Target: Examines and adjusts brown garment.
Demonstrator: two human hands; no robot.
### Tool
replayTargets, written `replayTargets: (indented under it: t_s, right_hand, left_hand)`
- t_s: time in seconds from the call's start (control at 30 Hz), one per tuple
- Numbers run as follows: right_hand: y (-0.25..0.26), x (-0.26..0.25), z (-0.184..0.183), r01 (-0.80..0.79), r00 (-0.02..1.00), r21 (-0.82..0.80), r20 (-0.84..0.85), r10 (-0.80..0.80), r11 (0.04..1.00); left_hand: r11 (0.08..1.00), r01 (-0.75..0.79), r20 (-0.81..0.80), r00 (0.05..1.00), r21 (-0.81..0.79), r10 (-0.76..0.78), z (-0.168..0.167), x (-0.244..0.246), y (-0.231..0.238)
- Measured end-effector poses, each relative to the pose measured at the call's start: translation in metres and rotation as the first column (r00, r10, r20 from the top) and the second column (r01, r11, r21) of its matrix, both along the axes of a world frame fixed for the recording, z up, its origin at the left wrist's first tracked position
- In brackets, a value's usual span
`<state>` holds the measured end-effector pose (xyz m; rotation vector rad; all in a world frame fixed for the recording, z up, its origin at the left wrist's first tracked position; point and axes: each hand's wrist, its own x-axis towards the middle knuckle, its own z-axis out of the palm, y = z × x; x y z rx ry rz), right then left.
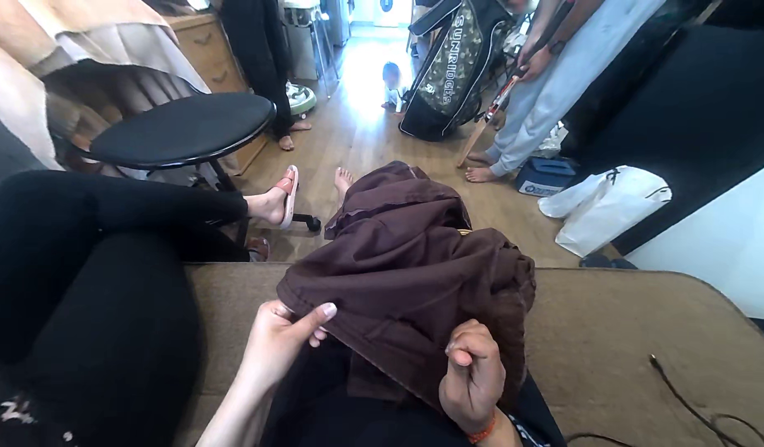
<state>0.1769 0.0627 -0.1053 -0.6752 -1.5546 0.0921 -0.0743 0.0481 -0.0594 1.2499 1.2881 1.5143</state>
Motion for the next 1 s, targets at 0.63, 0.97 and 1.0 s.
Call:
replayTargets:
  t_s: [0.63, 0.97, 1.0]
  right_hand:
    - [0.0, 0.009, 0.018, -0.041, 0.995, -0.08, -0.097, 0.033, 0.996]
    - [-0.038, 0.091, 0.146, -0.318, 0.907, -0.185, -0.346, 0.241, 0.93]
    - [-0.045, 0.087, 0.15, -0.363, 0.912, -0.231, -0.285, 0.294, 0.903]
  left_hand:
    - [0.994, -0.044, 0.444, 0.896, 0.095, -0.003, 0.07, -0.013, 0.025]
    - [0.91, 0.306, 0.343, 0.853, 0.28, -0.393, 0.09, 0.047, -0.011]
    - [0.902, 0.323, 0.321, 0.854, 0.288, -0.409, 0.087, 0.055, -0.014]
